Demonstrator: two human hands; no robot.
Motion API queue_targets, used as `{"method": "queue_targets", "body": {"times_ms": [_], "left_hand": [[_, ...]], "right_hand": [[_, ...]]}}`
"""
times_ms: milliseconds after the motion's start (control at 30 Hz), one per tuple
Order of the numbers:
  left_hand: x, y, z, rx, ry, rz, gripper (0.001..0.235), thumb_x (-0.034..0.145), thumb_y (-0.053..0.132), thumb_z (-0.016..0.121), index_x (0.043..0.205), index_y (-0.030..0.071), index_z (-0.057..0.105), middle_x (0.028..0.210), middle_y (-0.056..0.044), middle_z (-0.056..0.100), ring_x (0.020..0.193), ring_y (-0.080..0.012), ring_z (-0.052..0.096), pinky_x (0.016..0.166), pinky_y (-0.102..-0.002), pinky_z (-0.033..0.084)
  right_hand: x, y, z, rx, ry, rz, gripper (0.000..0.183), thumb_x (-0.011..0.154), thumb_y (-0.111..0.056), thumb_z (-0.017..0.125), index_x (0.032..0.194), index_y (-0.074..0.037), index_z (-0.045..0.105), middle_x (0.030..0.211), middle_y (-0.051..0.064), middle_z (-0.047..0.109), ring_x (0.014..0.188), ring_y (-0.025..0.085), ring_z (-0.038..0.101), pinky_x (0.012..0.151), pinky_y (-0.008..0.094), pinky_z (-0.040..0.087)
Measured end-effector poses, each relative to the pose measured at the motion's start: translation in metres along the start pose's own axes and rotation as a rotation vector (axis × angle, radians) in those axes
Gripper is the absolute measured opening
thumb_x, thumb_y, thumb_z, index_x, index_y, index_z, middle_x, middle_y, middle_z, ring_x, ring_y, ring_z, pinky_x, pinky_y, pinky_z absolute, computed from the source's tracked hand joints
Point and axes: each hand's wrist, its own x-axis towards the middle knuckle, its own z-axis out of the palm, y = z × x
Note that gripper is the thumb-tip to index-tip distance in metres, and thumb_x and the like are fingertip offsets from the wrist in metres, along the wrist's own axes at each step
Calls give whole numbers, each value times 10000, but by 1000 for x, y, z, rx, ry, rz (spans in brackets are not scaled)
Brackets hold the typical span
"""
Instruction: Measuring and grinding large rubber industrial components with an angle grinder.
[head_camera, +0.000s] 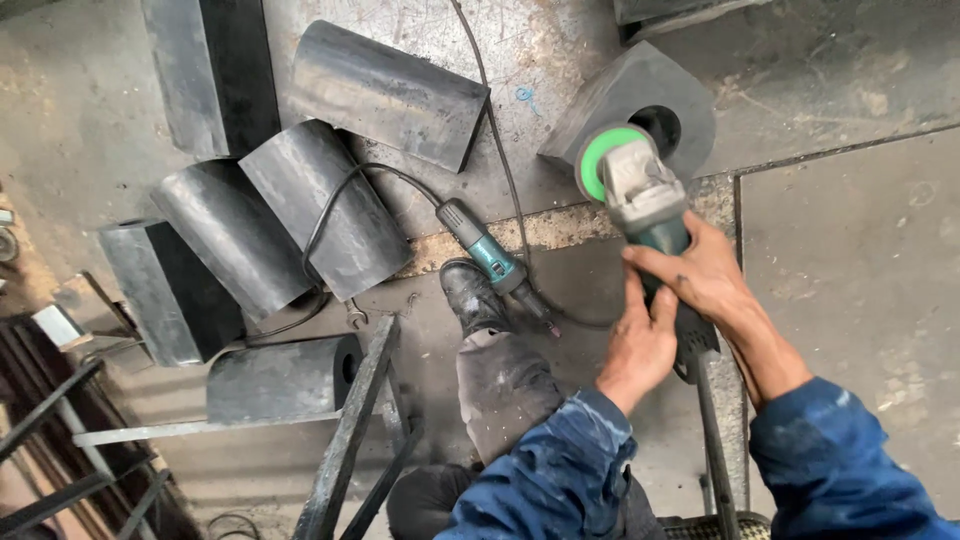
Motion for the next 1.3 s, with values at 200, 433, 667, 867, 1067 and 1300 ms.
{"method": "queue_targets", "body": {"times_ms": [200,433,667,867,1067,1300], "left_hand": [[7,-22,23,72,-119,-29,851,1006,560,359,1671,227,-54,1391,-333,549,1288,-511,519,1076,-504,412],[2,-28,32,135,-242,-67,850,1007,586,335,1651,250,-106,1487,-314,461,1349,-505,462,1111,-507,368],[-13,2,-4,59,-36,-108,853,973,596,311,1669,276,-63,1365,-325,593,1261,-503,562,1052,-490,447],[-1,-20,29,133,-181,-39,821,1006,582,348,1652,245,-31,1441,-316,523,1337,-500,480,1092,-503,385],[5,-44,30,190,-155,37,826,1046,551,365,1652,185,-61,1473,-342,476,1353,-504,473,1120,-501,381],[1,12,10,154,-67,45,792,1002,547,369,1662,227,70,1339,-320,603,1247,-508,550,1045,-512,438]], "right_hand": [[-17,41,-15,6,42,95,526,733,-311,854,1116,11,692,979,122,743,857,195,674,781,368,550],[-33,59,-20,-60,116,224,620,706,-370,855,1153,24,684,984,150,745,868,243,705,802,401,557],[-14,8,6,62,-1,37,615,699,-354,844,1181,-9,681,1002,134,760,895,210,687,818,369,552],[-33,49,-20,158,93,224,535,706,-280,856,1111,9,660,939,118,723,799,193,665,723,375,559],[-31,60,-9,171,101,129,523,702,-281,866,1097,-2,668,930,106,716,795,175,650,709,345,551],[-11,35,-18,263,137,93,483,753,-285,846,1107,-5,670,943,85,720,828,162,650,728,341,543]]}}
